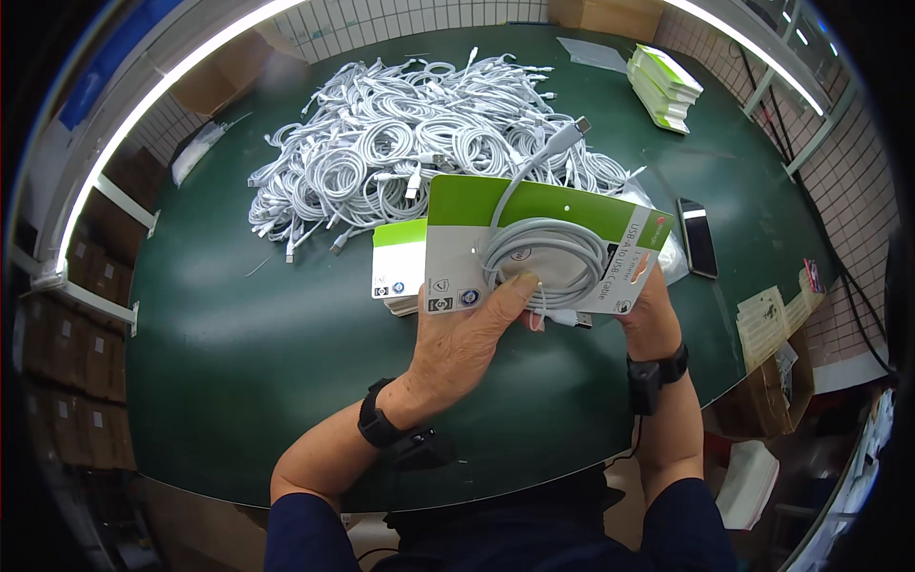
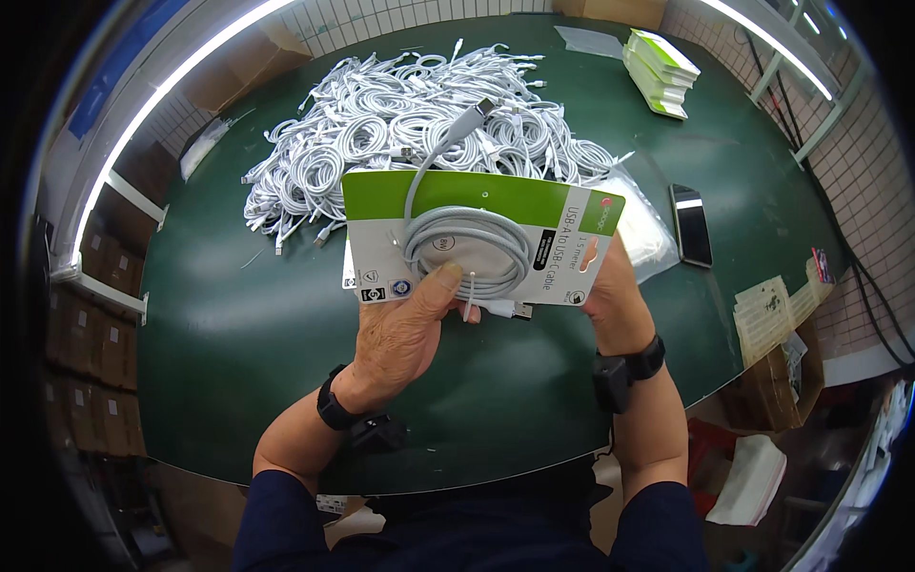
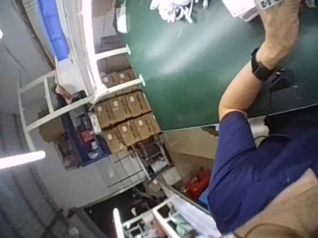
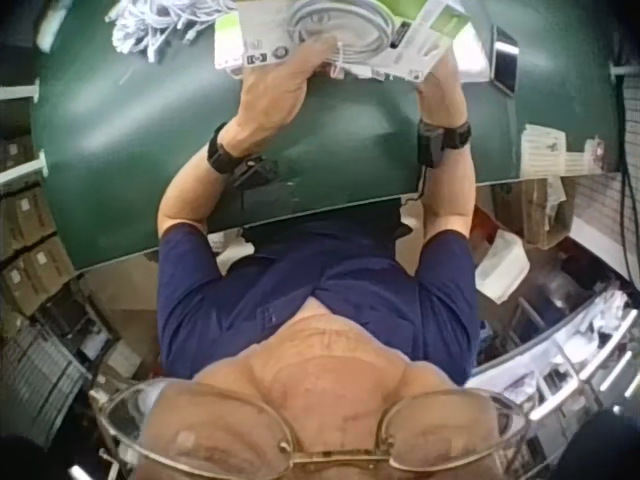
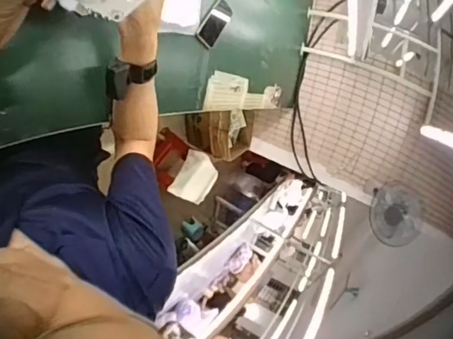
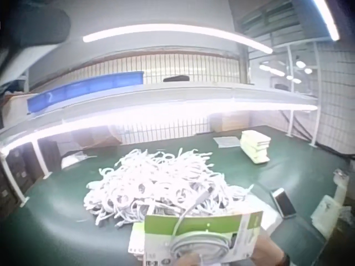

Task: Packaging USB cables into cardboard sleeves and securing them with plastic ties.

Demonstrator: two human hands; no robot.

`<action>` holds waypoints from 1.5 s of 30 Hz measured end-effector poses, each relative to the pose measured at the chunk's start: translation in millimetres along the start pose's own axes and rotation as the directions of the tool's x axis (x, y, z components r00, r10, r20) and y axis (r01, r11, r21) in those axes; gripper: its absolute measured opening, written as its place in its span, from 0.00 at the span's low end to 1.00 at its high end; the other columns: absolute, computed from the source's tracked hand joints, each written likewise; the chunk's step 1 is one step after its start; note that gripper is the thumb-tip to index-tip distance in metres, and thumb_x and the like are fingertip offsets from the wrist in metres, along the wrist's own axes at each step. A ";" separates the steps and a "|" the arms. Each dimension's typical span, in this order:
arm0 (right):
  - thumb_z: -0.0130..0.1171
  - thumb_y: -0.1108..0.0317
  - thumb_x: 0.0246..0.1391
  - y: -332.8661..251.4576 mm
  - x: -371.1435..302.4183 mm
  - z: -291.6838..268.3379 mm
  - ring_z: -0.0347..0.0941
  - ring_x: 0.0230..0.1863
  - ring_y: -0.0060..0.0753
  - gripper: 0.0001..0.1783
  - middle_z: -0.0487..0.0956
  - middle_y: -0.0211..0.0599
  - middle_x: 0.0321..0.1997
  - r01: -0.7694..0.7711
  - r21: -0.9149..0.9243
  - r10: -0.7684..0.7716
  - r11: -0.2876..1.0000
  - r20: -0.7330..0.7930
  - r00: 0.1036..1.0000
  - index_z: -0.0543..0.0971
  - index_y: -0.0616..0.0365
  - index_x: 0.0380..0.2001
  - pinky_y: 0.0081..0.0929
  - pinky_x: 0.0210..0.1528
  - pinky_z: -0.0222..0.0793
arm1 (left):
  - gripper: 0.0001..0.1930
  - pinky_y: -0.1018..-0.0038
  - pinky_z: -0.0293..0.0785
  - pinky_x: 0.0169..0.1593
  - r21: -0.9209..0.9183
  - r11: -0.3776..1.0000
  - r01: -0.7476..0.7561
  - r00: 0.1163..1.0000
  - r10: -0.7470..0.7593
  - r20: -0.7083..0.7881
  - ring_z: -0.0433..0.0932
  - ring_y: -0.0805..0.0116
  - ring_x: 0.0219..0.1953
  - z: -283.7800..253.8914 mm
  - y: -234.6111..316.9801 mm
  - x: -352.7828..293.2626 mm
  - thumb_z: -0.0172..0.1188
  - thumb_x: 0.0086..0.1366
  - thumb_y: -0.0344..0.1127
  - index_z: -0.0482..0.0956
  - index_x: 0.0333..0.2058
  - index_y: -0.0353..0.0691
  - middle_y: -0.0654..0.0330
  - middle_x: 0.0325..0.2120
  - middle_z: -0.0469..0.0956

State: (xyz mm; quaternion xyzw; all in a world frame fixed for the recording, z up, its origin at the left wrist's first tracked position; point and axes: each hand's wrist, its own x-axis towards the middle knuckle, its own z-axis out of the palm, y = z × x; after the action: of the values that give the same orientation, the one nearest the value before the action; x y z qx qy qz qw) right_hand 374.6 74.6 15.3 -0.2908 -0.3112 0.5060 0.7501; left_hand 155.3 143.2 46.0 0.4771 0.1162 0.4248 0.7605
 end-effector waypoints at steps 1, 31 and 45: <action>0.57 0.70 0.65 8.4 -19.4 9.7 0.78 0.49 0.30 0.18 0.79 0.38 0.52 -0.020 -0.229 0.011 0.973 -0.038 0.999 0.74 0.64 0.56 0.24 0.47 0.77 | 0.14 0.74 0.80 0.36 0.009 1.000 0.001 1.000 -0.001 0.003 0.80 0.71 0.33 -0.7 0.1 -0.5 0.61 0.70 0.28 0.74 0.51 0.28 0.54 0.41 0.81; 0.44 0.38 0.67 29.6 -14.2 -4.0 0.81 0.44 0.54 0.39 0.76 0.54 0.56 -0.118 -0.354 0.216 0.928 0.251 0.943 0.67 0.62 0.64 0.44 0.39 0.83 | 0.12 0.78 0.77 0.34 0.004 0.994 0.110 0.992 -0.110 0.063 0.79 0.74 0.30 -1.5 -3.0 -3.4 0.62 0.68 0.27 0.76 0.48 0.30 0.57 0.37 0.81; 0.59 0.66 0.65 18.7 -36.4 -8.1 0.80 0.47 0.26 0.21 0.81 0.37 0.52 -0.232 -0.150 0.247 0.961 0.086 0.965 0.74 0.58 0.59 0.25 0.45 0.78 | 0.13 0.74 0.79 0.34 -0.009 0.982 0.191 0.982 -0.191 -0.016 0.80 0.70 0.30 -0.2 -7.1 -1.3 0.61 0.67 0.25 0.75 0.49 0.31 0.55 0.38 0.81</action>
State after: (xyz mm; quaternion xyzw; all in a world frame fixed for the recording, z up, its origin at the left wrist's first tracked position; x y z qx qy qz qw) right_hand 359.3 45.3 -10.2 -0.3509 -0.3468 0.5847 0.6440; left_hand 158.2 141.0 39.7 0.4574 0.1660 0.3543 0.7985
